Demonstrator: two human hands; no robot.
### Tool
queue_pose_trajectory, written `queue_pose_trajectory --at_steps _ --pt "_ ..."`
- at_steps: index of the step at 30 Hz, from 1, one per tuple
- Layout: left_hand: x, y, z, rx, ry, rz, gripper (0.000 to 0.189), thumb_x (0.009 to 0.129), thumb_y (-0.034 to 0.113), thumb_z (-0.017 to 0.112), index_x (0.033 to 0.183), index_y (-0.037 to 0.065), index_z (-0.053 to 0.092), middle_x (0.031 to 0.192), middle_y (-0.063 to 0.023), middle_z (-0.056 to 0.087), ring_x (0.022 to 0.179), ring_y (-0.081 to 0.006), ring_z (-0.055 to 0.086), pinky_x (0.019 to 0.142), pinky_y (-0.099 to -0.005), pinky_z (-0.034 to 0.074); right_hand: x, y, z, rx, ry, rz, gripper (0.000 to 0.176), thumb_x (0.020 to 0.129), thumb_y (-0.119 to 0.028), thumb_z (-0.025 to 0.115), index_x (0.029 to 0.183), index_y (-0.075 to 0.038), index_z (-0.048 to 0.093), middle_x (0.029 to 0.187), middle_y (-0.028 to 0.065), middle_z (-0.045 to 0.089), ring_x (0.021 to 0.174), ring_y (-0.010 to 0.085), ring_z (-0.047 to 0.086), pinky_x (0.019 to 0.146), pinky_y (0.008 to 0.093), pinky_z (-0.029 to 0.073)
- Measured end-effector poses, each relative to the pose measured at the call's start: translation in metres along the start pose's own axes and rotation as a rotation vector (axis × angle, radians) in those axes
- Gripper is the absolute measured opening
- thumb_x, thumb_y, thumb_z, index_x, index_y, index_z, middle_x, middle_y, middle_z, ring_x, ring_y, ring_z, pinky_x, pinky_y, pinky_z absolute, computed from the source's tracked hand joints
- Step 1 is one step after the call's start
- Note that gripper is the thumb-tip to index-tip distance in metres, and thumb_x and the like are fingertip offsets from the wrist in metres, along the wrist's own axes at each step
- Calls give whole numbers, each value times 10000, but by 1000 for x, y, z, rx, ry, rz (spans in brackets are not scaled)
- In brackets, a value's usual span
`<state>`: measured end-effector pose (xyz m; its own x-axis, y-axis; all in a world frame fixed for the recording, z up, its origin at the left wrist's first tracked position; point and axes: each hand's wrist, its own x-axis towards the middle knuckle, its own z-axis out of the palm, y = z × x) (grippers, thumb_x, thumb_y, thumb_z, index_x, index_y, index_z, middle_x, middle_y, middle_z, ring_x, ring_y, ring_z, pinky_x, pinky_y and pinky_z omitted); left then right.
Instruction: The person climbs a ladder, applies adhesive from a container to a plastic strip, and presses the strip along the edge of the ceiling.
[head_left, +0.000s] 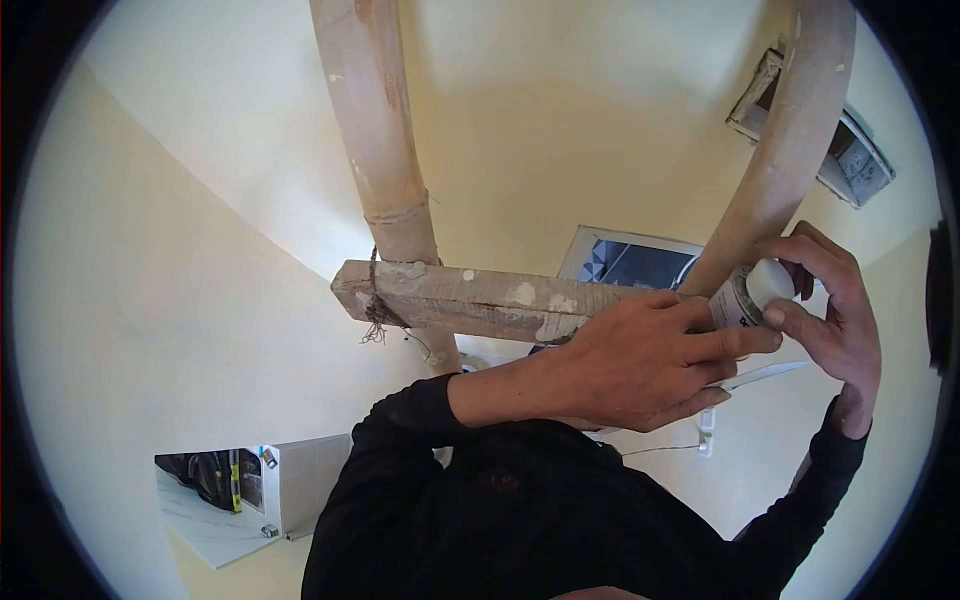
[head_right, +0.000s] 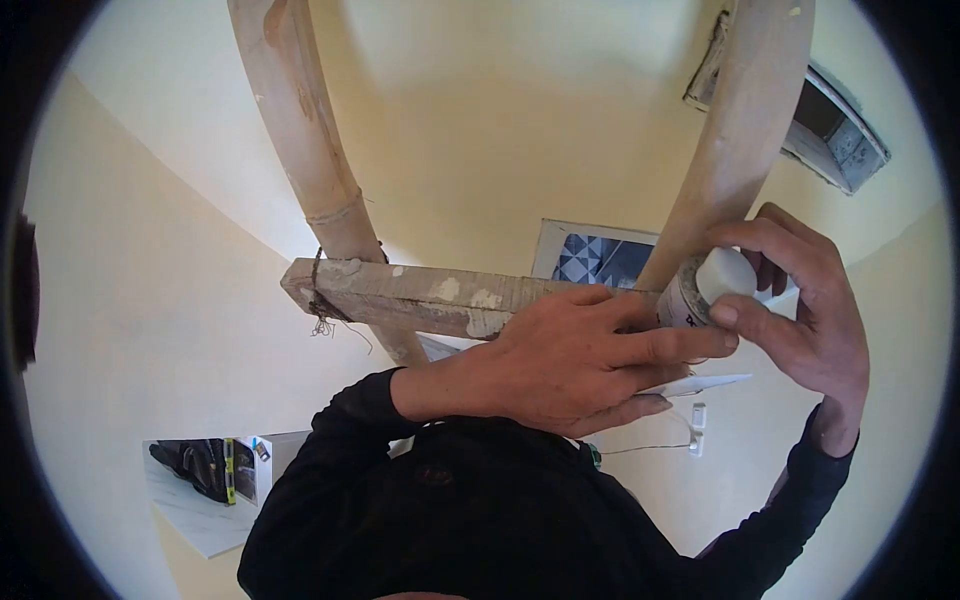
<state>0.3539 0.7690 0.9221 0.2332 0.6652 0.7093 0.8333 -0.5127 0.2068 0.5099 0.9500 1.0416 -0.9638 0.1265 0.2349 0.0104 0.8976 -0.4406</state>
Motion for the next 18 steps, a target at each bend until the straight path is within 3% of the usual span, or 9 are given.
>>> queue_pose_trajectory --at_steps 2,4,7,8,12,14,16,18 --pt "-1 1 1 -14 20 17 264 970 307 665 935 54 732 1404 12 558 978 -195 580 815 -385 521 -4 2 5 -11 37 12 531 757 -238 844 1225 -43 687 925 61 630 790 172 570 658 312 434" --pt "-4 -1 3 -25 62 40 257 969 295 665 955 47 735 1393 2 566 980 -202 581 823 -383 519 -12 1 7 -27 73 20 590 737 -273 865 1248 -47 677 952 66 644 820 181 594 669 315 446" --pt "-13 -4 2 -67 114 43 255 938 266 679 1044 42 734 1408 -34 588 973 -237 608 813 -389 522 -19 -2 19 7 101 56 786 609 -219 938 1313 -63 624 1044 69 681 953 202 660 754 325 510" --pt "-16 -4 0 -122 126 48 294 907 250 692 1113 43 730 1435 -61 602 964 -265 635 795 -396 527 -19 2 25 5 93 41 786 609 -219 938 1313 -63 624 1044 69 681 953 202 660 754 325 510" --pt "-43 9 -31 -215 244 8 253 903 183 675 1097 34 737 1357 -101 658 934 -297 650 805 -407 534 -17 3 28 -17 116 -8 713 595 -142 905 1242 -48 620 1048 62 671 944 200 669 805 318 521" --pt "-71 20 -64 -160 284 -45 276 914 213 631 1055 7 749 1256 -175 699 932 -328 662 802 -435 540 -14 -6 32 94 212 -31 692 626 -149 898 1251 -50 620 1038 57 664 971 202 671 857 314 517" --pt "-106 32 -93 -146 406 -154 280 911 215 584 940 -24 726 1183 -186 730 960 -308 682 818 -404 547 3 -28 33 123 208 -89 676 649 -158 896 1255 -51 618 1047 56 665 982 204 672 879 319 520" --pt "-138 52 -109 -72 589 -443 385 930 266 521 847 -44 735 1167 -216 727 926 -306 688 822 -397 552 28 -54 46 155 205 -137 660 672 -167 894 1259 -52 615 1056 56 666 993 207 673 901 324 523"
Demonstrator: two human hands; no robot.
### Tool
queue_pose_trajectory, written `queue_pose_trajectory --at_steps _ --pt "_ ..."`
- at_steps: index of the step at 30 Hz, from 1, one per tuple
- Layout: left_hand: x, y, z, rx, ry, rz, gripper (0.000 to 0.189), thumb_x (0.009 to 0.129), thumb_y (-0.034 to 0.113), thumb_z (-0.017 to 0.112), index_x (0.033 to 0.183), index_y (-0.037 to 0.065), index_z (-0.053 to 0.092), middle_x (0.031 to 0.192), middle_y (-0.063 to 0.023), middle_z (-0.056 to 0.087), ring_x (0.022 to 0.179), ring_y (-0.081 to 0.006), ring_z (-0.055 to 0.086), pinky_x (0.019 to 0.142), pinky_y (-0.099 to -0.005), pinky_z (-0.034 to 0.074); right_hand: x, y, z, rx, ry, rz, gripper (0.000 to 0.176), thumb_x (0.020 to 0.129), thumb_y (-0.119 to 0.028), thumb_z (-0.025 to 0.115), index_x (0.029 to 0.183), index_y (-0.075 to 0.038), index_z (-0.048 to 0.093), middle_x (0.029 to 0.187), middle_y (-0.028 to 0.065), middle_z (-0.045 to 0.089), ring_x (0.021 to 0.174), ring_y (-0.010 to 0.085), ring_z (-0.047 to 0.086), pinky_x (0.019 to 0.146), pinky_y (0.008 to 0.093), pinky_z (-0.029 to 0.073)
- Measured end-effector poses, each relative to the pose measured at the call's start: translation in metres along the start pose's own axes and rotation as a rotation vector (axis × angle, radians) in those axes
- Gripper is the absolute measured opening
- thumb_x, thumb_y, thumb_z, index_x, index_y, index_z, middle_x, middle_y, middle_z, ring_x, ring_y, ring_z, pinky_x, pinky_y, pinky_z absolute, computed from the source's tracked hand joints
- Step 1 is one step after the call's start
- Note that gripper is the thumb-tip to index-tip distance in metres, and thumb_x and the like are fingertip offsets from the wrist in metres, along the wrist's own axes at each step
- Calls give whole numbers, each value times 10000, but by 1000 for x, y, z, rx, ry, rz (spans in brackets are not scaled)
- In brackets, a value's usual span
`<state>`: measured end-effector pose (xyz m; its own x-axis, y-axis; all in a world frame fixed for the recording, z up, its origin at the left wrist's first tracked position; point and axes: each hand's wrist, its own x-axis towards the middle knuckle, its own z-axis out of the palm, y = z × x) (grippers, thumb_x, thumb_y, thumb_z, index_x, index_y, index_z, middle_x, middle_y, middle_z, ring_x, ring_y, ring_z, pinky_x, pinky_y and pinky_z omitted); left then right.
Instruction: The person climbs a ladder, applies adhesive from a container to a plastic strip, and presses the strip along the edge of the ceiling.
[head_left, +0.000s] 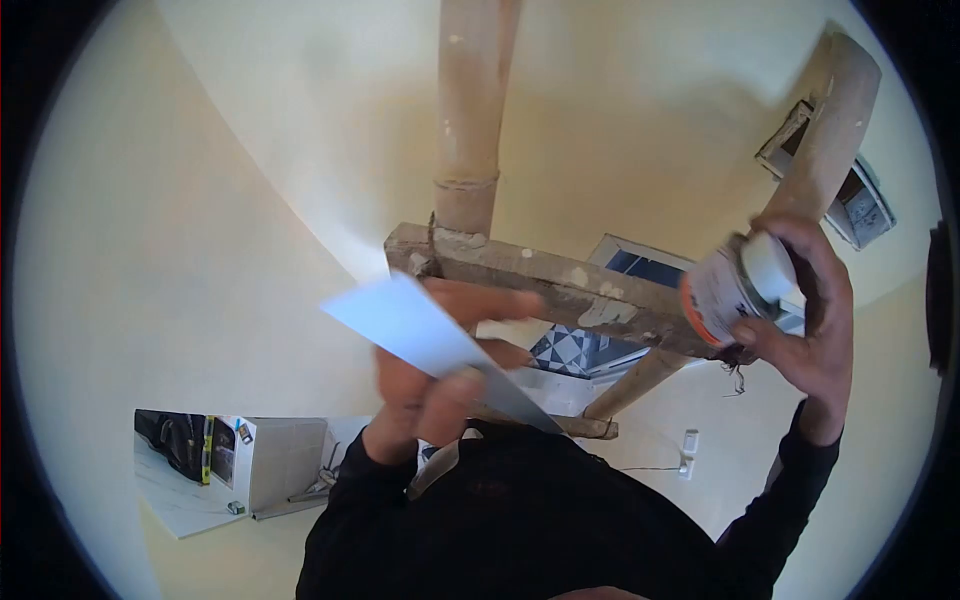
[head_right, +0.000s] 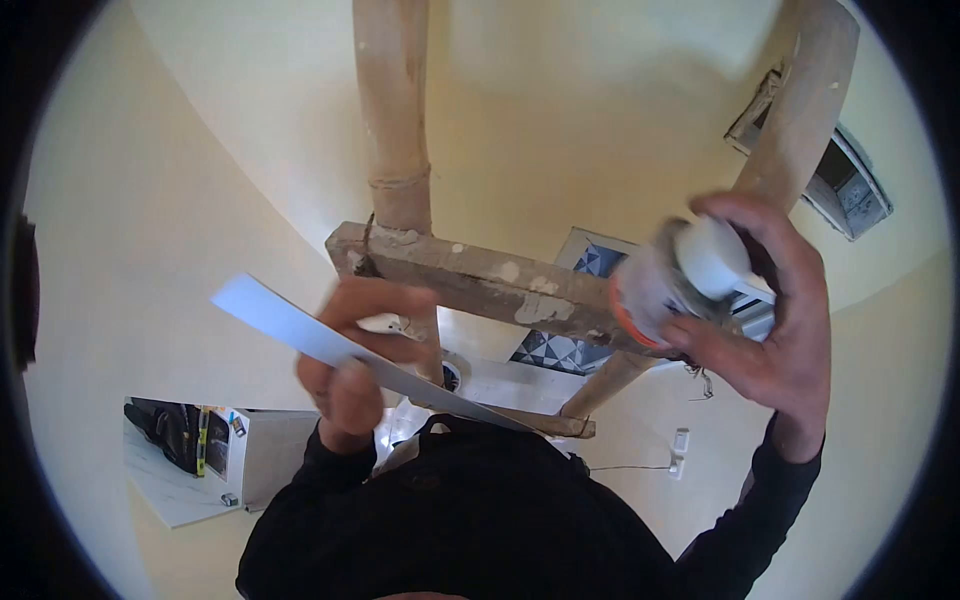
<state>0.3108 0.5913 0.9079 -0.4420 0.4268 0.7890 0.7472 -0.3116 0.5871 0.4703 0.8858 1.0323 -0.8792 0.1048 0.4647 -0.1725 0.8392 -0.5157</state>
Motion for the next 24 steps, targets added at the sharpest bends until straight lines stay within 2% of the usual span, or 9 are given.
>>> queue_pose_trajectory --at_steps 2,4,7,10,12,15,19,21,24 --pt "-12 -3 -18 23 109 -38 428 947 277 496 816 -55 732 1167 -227 724 930 -295 688 825 -395 556 31 -19 26 24 -7 -150 639 705 -184 882 1265 -44 608 1092 63 671 1010 200 676 920 337 534" --pt "-22 -7 -26 49 217 -74 474 965 289 471 784 -65 730 1166 -237 721 935 -285 688 827 -393 561 61 -32 56 120 -131 -158 697 714 -183 865 1336 -46 583 1186 68 645 1119 204 646 990 342 487" --pt "-29 -18 -26 -61 373 -84 487 987 262 441 818 -100 720 1162 -258 712 948 -281 684 810 -399 572 100 -58 98 147 -210 -197 612 760 -181 854 1300 -35 606 1155 63 669 1078 183 660 915 333 519" --pt "-28 -21 -27 17 383 -73 485 993 261 443 841 -102 728 1172 -264 710 969 -297 688 839 -411 569 117 -60 138 142 -242 -261 545 792 -201 865 1252 -24 631 1088 82 687 978 201 683 810 340 540" --pt "-28 -29 -29 3 377 -51 492 1000 275 452 849 -97 737 1190 -267 706 1001 -311 691 869 -423 563 122 -56 154 -10 -113 -445 563 775 -305 875 1205 -10 661 1002 182 694 879 330 704 780 417 551" --pt "-28 -34 -33 29 272 9 475 1003 267 466 866 -90 749 1168 -278 704 1050 -347 692 905 -442 561 116 -64 149 -7 -87 -413 522 790 -357 865 1141 -10 695 931 171 682 853 375 686 764 439 543" --pt "-20 -37 -22 -7 313 48 455 1003 243 472 888 -96 753 1174 -268 707 1040 -332 698 896 -432 568 127 -65 143 -42 -124 -373 436 830 -365 828 1062 -11 724 924 174 683 830 382 684 743 435 536" --pt "-17 -38 -19 -66 308 -13 423 997 209 487 907 -109 751 1196 -266 704 1028 -320 704 877 -417 579 135 -61 145 -59 -141 -391 375 850 -340 805 995 -2 736 913 184 689 796 384 680 713 433 528" --pt "-12 -37 -21 -53 190 3 402 994 183 498 924 -128 742 1208 -271 700 1027 -320 707 864 -416 589 135 -54 140 0 -149 -424 350 858 -305 794 991 12 729 888 189 691 764 379 677 698 434 523"
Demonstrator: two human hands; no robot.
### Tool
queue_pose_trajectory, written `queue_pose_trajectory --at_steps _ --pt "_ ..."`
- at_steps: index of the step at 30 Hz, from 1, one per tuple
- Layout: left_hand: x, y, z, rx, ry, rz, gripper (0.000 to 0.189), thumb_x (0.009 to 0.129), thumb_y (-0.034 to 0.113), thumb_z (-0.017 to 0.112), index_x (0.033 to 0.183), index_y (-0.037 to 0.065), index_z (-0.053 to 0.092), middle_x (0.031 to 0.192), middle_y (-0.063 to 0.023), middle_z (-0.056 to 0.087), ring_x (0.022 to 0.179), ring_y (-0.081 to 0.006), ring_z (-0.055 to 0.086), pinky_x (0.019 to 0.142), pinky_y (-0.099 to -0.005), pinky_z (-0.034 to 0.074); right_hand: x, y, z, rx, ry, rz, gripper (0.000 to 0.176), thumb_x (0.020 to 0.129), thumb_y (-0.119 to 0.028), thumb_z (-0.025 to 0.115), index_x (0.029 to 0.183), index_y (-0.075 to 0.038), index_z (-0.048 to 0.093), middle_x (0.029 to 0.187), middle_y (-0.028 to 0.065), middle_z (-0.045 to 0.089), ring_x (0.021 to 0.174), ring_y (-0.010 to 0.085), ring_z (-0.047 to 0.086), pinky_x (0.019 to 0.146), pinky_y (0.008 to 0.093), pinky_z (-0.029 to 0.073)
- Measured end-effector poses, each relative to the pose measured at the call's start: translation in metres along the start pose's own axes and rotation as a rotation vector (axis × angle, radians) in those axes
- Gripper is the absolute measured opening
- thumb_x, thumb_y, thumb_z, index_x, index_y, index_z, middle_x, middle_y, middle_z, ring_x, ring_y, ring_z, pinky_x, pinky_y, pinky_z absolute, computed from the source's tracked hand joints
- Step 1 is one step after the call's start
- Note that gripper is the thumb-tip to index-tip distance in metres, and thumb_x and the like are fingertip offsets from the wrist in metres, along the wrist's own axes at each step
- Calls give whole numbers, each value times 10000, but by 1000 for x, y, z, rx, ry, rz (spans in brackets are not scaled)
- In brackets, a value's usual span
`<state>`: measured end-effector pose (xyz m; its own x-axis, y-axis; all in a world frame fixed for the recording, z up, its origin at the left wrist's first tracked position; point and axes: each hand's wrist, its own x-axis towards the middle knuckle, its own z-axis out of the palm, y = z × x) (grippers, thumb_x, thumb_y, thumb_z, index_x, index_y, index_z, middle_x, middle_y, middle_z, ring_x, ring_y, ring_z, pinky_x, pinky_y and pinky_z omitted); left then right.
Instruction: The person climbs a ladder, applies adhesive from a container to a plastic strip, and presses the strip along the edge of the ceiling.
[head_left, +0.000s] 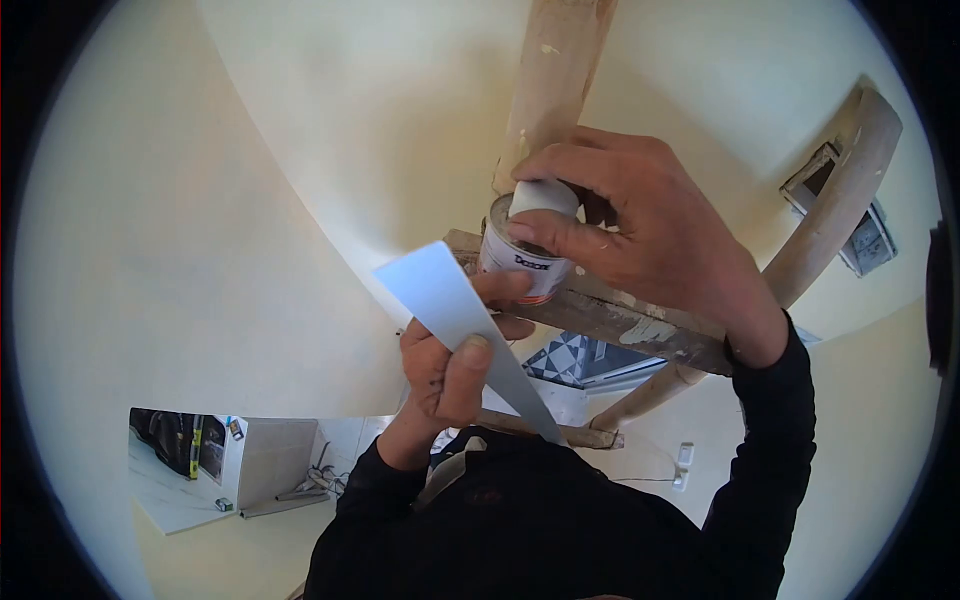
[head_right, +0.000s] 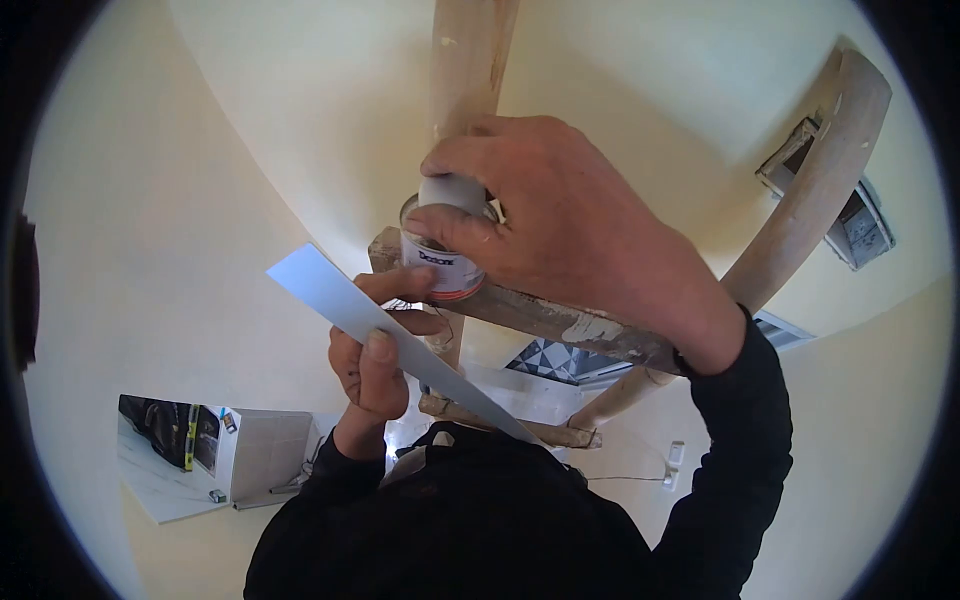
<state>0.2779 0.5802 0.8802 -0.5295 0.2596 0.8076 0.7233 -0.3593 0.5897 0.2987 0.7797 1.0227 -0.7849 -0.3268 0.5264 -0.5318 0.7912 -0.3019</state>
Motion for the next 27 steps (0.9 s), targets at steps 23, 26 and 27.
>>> queue_pose_trajectory --at_steps 23,26,27 --pt "-10 12 8 45 63 -58 416 991 200 478 928 -109 750 1234 -260 697 1063 -331 705 871 -408 590 9 11 -17 196 -203 -168 268 892 -146 711 1108 12 715 987 187 698 904 363 680 824 419 528" --pt "-12 14 9 42 66 -70 413 991 196 476 934 -109 749 1240 -260 695 1054 -329 708 862 -404 591 5 9 -18 226 -157 -216 276 886 -147 723 1112 11 716 978 196 707 898 371 685 833 421 531" --pt "-13 16 9 34 68 -95 411 992 191 474 937 -110 748 1242 -260 694 1052 -328 709 855 -402 592 3 7 -18 201 -121 -206 275 886 -147 727 1114 7 717 982 195 712 900 370 688 839 421 533"
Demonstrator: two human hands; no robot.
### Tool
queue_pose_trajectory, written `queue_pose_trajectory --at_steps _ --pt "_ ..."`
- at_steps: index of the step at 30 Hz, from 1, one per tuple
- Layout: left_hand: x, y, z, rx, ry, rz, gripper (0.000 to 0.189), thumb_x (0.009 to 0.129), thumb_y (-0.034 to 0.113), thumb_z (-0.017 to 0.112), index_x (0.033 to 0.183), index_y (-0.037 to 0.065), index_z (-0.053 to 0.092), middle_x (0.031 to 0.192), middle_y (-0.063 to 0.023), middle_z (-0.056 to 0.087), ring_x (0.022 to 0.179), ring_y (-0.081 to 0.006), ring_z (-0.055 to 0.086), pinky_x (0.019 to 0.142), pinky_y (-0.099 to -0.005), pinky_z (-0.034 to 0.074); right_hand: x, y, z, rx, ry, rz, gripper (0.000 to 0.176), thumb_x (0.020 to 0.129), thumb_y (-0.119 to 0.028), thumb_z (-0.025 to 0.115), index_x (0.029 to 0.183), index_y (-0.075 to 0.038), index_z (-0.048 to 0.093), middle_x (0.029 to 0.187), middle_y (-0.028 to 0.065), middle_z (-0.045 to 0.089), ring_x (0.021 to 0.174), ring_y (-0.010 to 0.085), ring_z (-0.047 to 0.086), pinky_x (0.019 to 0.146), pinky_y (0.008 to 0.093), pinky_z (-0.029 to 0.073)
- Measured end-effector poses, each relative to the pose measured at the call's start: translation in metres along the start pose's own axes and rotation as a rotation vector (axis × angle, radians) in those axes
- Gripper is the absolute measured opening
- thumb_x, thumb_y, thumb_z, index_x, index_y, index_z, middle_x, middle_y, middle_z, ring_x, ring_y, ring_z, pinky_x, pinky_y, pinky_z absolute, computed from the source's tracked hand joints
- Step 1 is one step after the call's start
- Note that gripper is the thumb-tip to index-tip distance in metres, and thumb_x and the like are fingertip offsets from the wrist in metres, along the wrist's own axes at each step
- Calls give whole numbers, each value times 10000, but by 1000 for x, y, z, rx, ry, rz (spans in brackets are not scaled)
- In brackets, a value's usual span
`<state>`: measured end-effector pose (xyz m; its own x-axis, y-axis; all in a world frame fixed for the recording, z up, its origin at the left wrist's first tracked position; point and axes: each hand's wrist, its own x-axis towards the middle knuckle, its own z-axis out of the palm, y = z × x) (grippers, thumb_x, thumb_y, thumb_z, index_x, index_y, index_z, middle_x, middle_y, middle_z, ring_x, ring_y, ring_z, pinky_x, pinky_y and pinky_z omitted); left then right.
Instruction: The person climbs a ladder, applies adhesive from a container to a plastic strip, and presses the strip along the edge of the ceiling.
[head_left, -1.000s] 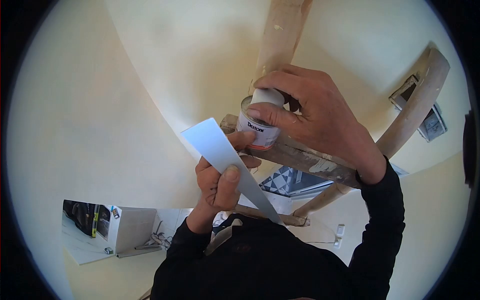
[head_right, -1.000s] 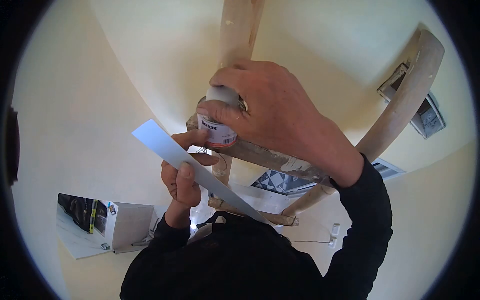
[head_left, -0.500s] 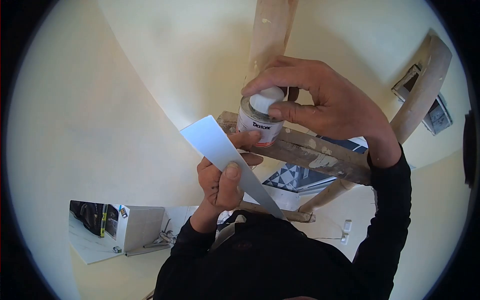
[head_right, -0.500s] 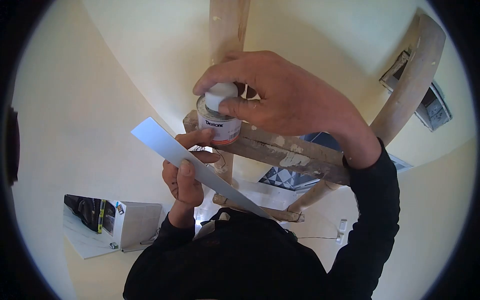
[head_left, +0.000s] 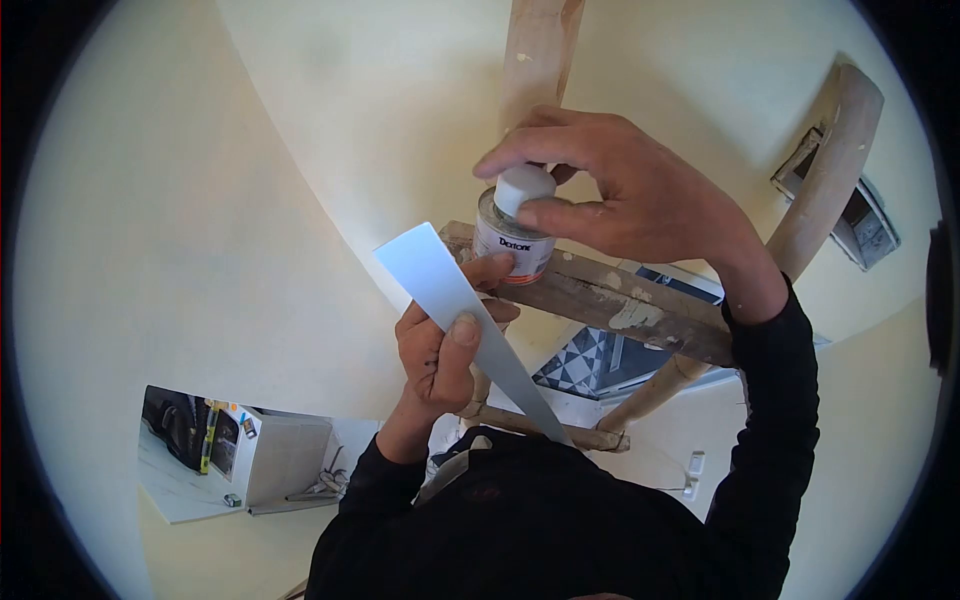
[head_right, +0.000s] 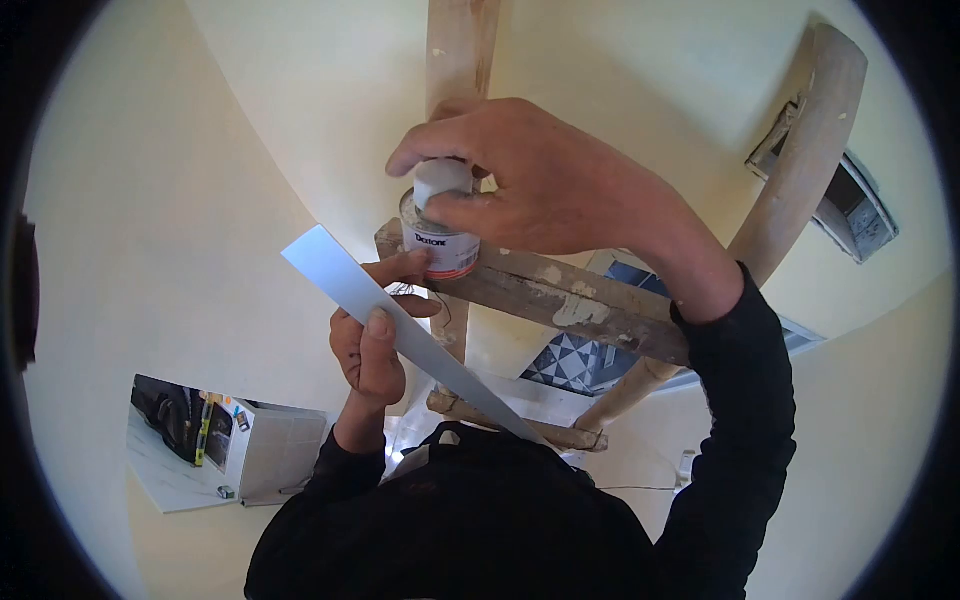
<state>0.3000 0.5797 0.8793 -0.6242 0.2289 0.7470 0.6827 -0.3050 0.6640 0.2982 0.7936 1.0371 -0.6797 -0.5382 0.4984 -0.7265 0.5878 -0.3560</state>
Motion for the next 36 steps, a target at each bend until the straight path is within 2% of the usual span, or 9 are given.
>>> queue_pose_trajectory --at_steps 4,10,12,19,21,22,24,31,36 --pt "0 7 1 64 -22 -63 522 1025 264 412 880 -111 745 1238 -263 679 1118 -342 676 887 -421 584 -1 -6 -1 -134 -111 157 303 920 -130 722 1205 -31 696 1066 128 709 979 290 684 858 395 543" --pt "0 7 0 49 -17 15 407 996 176 456 937 -102 747 1233 -245 701 997 -295 726 785 -358 594 -3 -6 -5 24 10 118 289 901 -140 734 1154 -5 698 1017 174 726 915 333 698 855 411 542" --pt "1 8 -1 90 -33 53 410 1000 182 454 942 -101 745 1205 -243 710 973 -279 727 779 -353 589 -5 -6 -8 1 -4 145 302 958 -174 726 1243 -79 692 1117 88 727 997 226 695 882 376 563" --pt "0 17 1 91 -53 72 422 1018 193 433 962 -83 748 1026 -214 747 771 -200 695 671 -312 555 -15 -10 -14 72 182 157 268 928 -159 748 1159 -30 699 1003 114 734 918 221 704 826 360 575" --pt "-2 29 4 66 -65 -254 553 1062 332 372 913 -55 739 820 -149 733 604 -119 588 546 -245 447 -20 -14 -20 85 219 208 274 934 -151 750 1170 -26 687 999 93 724 918 171 696 821 330 576" --pt "-1 33 2 67 -61 -252 553 1062 332 372 913 -55 739 820 -149 733 604 -119 588 546 -245 447 -23 -15 -21 85 217 204 274 934 -151 750 1170 -26 687 999 93 724 918 171 696 821 330 576" --pt "1 38 0 -116 -169 -381 456 1086 267 384 1088 -41 720 802 -117 753 595 -76 599 536 -231 434 -32 -15 -23 197 283 290 276 951 -145 738 1186 -18 670 1038 76 705 922 134 682 825 299 570" --pt "12 46 1 -200 -196 -512 446 1108 288 371 1100 -18 696 809 -94 754 569 -48 555 519 -230 410 -48 -34 -26 269 408 296 334 921 -63 765 1221 4 636 1129 67 672 970 134 672 865 289 570" --pt "18 52 3 -197 -274 -525 389 1106 269 372 1179 28 668 850 -50 736 663 -46 582 564 -222 418 -43 -60 -22 225 340 70 421 906 -21 746 1290 10 575 1246 156 621 1130 206 638 956 334 541"
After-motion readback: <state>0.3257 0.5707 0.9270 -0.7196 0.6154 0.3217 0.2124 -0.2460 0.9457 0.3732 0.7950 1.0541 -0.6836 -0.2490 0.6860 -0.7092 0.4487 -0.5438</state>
